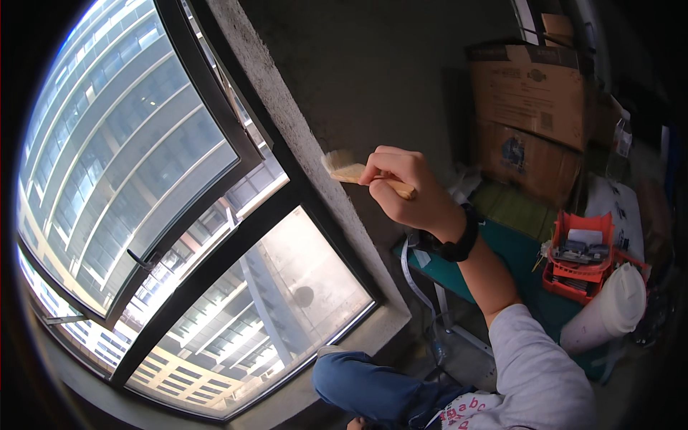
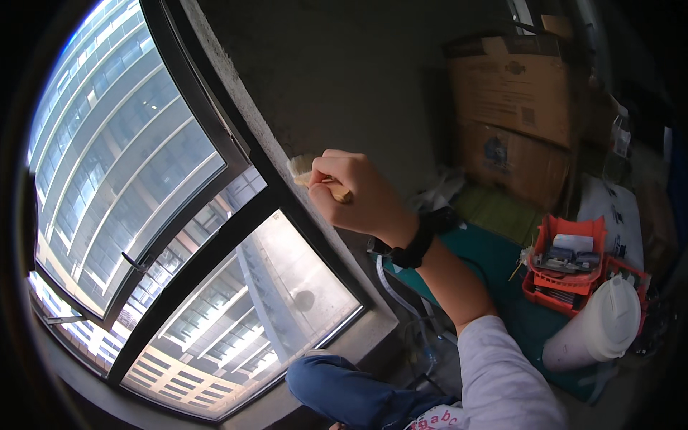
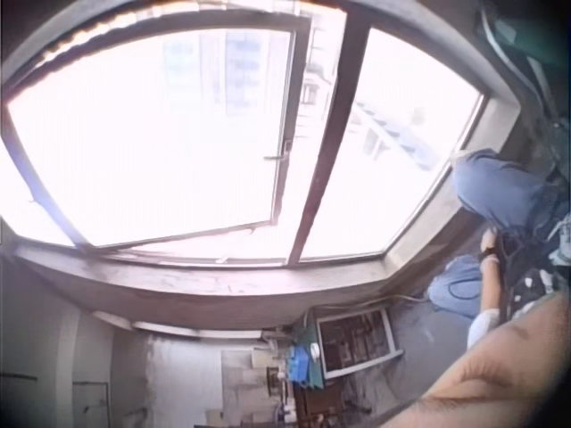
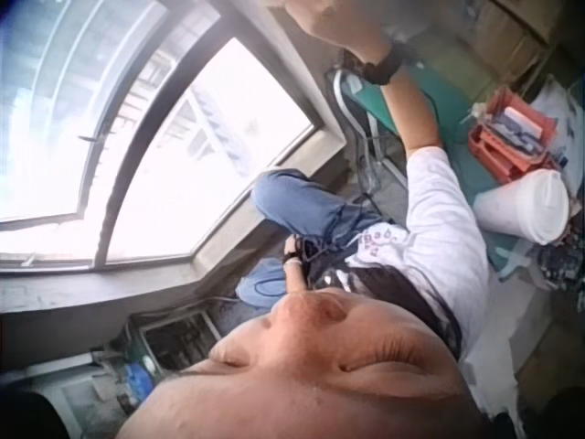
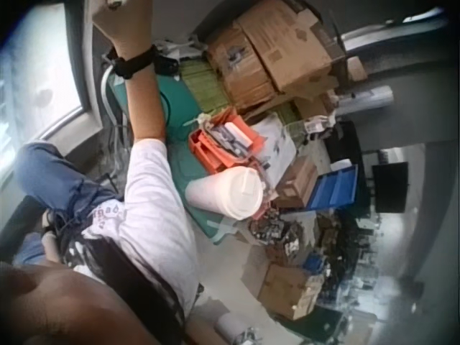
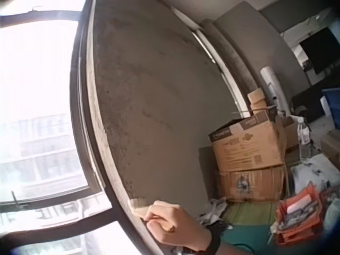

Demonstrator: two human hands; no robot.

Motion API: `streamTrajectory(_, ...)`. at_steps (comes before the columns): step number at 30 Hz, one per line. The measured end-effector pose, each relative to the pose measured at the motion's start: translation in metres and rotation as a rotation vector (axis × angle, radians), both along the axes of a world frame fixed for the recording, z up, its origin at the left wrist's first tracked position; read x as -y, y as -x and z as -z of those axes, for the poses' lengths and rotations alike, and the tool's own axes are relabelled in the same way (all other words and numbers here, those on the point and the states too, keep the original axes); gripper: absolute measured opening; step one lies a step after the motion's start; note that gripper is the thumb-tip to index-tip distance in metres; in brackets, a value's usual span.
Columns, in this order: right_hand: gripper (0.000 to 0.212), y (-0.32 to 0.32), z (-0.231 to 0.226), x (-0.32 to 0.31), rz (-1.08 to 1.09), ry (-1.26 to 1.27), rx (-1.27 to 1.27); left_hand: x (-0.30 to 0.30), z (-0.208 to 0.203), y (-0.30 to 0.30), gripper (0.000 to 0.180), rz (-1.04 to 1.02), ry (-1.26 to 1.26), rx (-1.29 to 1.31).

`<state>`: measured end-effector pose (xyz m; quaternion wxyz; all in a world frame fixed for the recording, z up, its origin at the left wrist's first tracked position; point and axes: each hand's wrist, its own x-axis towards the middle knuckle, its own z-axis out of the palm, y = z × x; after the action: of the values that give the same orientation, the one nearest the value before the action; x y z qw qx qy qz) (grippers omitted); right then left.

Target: Remove masking tape from a window frame and clean the area with a brush.

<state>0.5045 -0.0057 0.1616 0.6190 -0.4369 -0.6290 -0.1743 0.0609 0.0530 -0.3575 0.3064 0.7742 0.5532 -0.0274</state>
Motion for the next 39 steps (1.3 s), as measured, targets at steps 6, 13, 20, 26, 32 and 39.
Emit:
streamTrajectory(6,0.015,-0.012,-0.001,-0.005,-0.089,0.046,-0.222,0.011,-0.030,-0.006,0.030,0.020,-0.046,-0.113)
streamTrajectory(13,0.015,0.008,0.009,-0.008,0.043,-0.004,-0.080,0.009,-0.034,-0.028,0.035,0.127,-0.061,-0.259)
streamTrajectory(20,0.013,0.022,0.014,0.004,0.106,0.056,-0.016,0.008,0.008,-0.031,0.032,0.200,0.021,-0.095)
streamTrajectory(26,0.016,0.012,0.008,0.003,0.016,0.132,-0.041,-0.008,0.025,-0.015,0.038,0.006,0.139,-0.133)
streamTrajectory(32,0.018,0.027,0.015,-0.019,0.044,0.185,-0.034,0.007,-0.006,-0.022,0.039,-0.067,0.199,-0.014)
streamTrajectory(39,0.019,0.043,0.017,0.003,0.225,0.308,-0.067,0.016,0.005,-0.023,0.039,-0.138,0.152,0.085)
